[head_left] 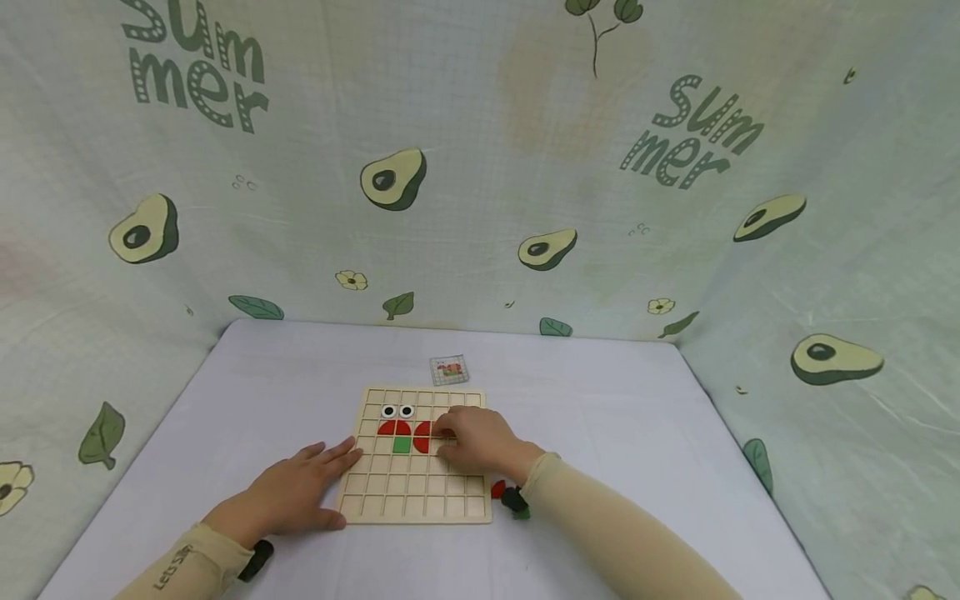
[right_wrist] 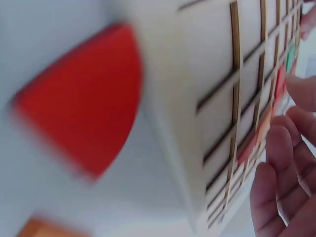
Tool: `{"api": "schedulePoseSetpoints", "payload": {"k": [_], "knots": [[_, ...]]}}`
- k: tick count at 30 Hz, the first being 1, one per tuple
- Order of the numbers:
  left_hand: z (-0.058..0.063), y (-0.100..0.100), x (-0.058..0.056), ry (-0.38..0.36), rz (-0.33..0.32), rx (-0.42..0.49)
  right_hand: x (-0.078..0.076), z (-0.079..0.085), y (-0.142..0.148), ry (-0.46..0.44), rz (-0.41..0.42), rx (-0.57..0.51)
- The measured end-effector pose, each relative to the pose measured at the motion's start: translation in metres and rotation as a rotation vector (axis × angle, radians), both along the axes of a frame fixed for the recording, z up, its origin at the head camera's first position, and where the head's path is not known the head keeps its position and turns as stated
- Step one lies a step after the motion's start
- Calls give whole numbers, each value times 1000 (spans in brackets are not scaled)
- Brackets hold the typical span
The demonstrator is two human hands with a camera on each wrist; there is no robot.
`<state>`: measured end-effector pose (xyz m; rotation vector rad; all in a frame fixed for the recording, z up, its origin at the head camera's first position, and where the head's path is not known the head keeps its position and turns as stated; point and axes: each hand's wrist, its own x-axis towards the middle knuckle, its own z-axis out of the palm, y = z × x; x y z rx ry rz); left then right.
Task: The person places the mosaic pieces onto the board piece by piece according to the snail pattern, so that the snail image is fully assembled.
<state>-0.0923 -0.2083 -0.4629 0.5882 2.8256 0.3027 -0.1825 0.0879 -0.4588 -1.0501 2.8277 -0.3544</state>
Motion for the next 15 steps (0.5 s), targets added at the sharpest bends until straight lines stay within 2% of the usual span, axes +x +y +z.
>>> {"api": "schedulePoseSetpoints", "payload": {"k": [7,12,15], "knots": [[0,-1,-2,-5,3,-3,3,15,49,-76,-63,-19],[1,0,-1,-9,-3,-3,12,14,87,-119,-133,-19],[1,0,0,-12,-4,-1,20,11,105,-144,-139,-26]]}}
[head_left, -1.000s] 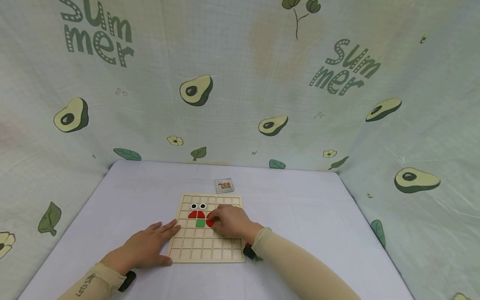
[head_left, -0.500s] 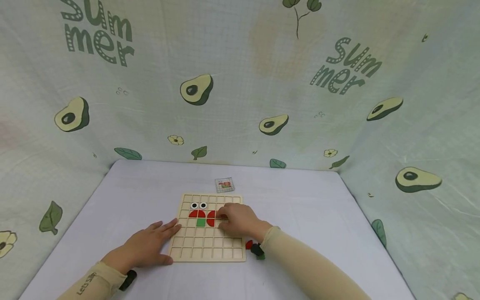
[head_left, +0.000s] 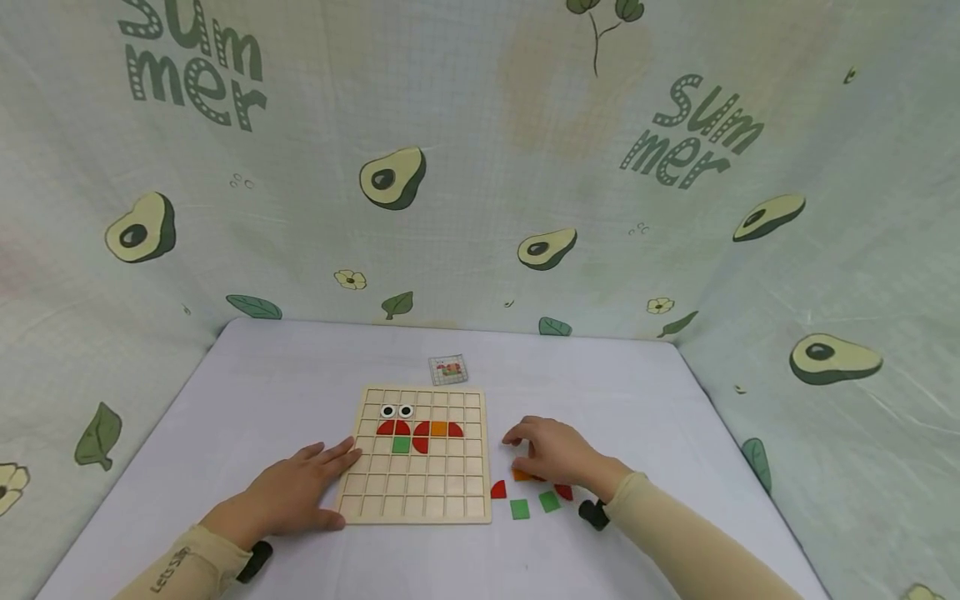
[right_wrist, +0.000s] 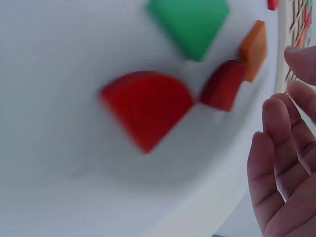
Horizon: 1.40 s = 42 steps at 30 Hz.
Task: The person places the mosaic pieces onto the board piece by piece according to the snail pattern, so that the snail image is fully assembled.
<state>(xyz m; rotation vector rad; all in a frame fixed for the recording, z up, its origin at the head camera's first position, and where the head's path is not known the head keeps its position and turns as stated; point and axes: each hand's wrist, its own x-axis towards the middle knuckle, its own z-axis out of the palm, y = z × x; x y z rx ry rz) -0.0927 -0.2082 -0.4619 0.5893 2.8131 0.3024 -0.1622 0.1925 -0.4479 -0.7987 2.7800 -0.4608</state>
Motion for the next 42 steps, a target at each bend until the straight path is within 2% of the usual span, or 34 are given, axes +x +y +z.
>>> {"api": "schedulePoseSetpoints", "payload": {"k": [10,18,33,42], "knots": [[1,1,0,-7,5,10,13,-14,27,-30,56,-47],[0,0,0,3,-3,12,13,-18,27,12,79,-50],[0,-1,0,6,-14,12,12,-23,26,25,86,-29],[0,0,1,9,-13,10,13,-22,25,74,109,-29]]}}
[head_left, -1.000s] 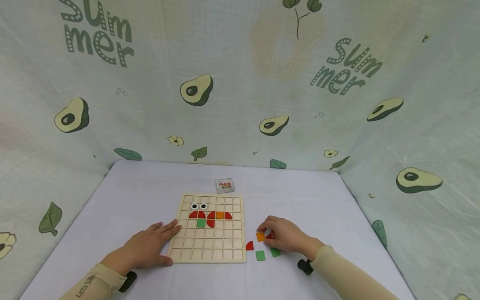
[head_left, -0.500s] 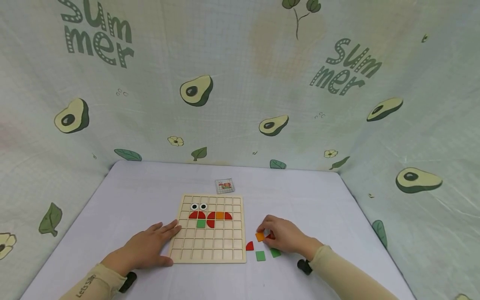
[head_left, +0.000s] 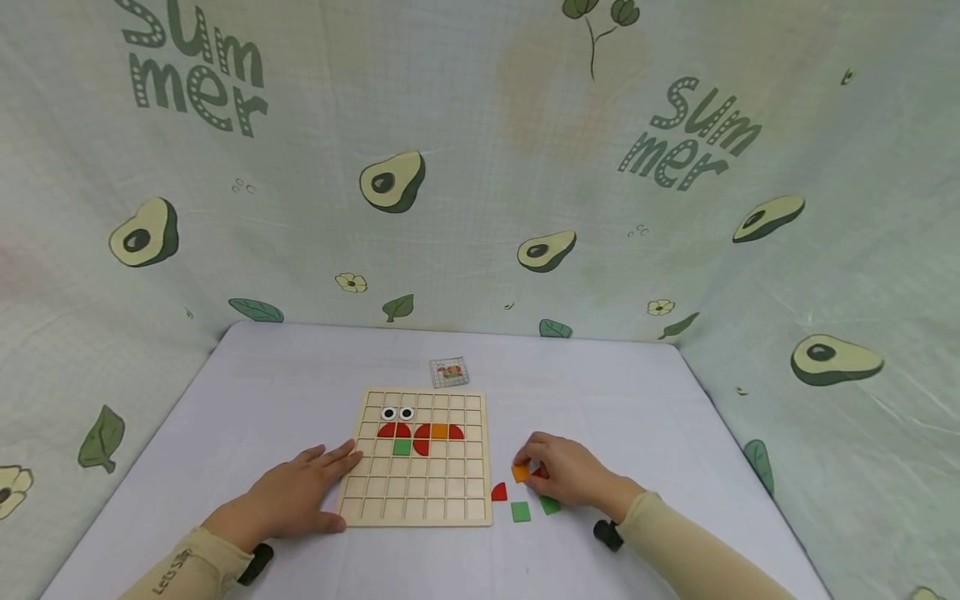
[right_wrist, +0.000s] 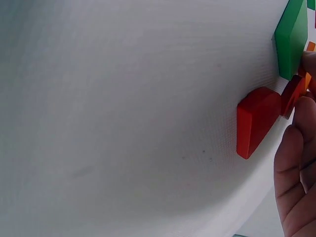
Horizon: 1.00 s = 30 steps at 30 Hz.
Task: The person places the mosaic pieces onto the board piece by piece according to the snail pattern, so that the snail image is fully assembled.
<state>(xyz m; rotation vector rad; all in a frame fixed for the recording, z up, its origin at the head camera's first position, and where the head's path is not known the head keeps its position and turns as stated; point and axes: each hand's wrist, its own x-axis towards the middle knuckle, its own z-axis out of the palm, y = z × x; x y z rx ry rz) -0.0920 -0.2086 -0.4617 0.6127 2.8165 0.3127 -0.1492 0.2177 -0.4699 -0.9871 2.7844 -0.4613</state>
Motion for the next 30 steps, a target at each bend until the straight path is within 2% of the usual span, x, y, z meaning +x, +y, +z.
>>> {"api": "schedulePoseSetpoints", "payload": {"k": [10,30], "knots": [[0,1,-1,-6,12,-8,-1,0,2,40,32,-15],[-1,0,-1,-4,5,-11,-7,4,4,56,-40,-25]]}}
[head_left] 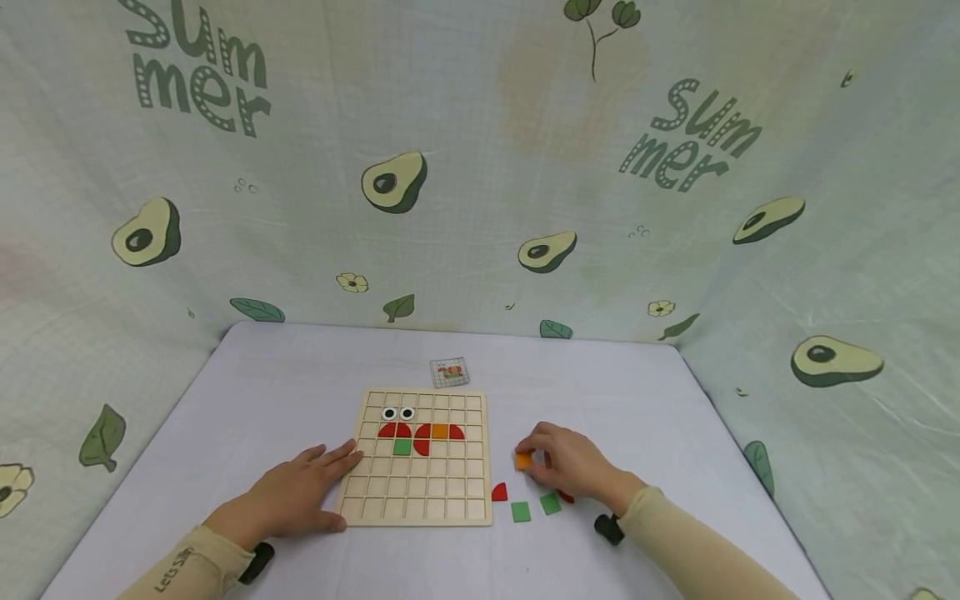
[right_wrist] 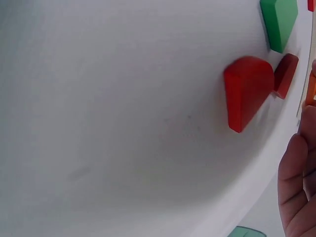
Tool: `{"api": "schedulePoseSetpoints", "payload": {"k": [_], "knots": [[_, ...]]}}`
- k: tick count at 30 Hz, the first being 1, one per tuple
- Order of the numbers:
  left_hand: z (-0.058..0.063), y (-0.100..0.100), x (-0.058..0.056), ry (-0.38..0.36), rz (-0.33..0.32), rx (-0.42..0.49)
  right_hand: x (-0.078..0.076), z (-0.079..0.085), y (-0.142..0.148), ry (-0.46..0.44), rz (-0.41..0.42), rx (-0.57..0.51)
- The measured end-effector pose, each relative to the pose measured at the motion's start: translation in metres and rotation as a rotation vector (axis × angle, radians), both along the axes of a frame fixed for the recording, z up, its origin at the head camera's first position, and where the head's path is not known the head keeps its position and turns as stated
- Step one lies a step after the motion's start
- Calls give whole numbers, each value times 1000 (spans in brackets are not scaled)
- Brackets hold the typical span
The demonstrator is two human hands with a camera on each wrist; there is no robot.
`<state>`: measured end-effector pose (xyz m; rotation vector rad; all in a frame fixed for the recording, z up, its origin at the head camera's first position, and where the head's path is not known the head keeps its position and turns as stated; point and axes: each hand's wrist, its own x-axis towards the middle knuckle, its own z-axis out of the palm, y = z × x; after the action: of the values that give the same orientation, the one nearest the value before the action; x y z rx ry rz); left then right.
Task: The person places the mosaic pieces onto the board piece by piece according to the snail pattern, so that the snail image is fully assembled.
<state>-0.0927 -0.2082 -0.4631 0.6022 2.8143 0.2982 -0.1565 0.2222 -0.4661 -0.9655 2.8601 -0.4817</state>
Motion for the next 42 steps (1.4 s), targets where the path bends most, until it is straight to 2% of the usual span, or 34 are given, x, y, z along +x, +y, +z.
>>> {"api": "schedulePoseSetpoints", "payload": {"k": [11,25,34,42], "knots": [[-1,-2,2,19,-12,35,-9,10,-19,4,-27,13],[-1,-2,2,21,-14,36,-27,11,-83,-4,42,-16],[-1,-2,2,16,-5,34,-24,5,-120,8,67,29],[-1,-2,2,13,6,18,-21,1,-129,45,74,113]]}}
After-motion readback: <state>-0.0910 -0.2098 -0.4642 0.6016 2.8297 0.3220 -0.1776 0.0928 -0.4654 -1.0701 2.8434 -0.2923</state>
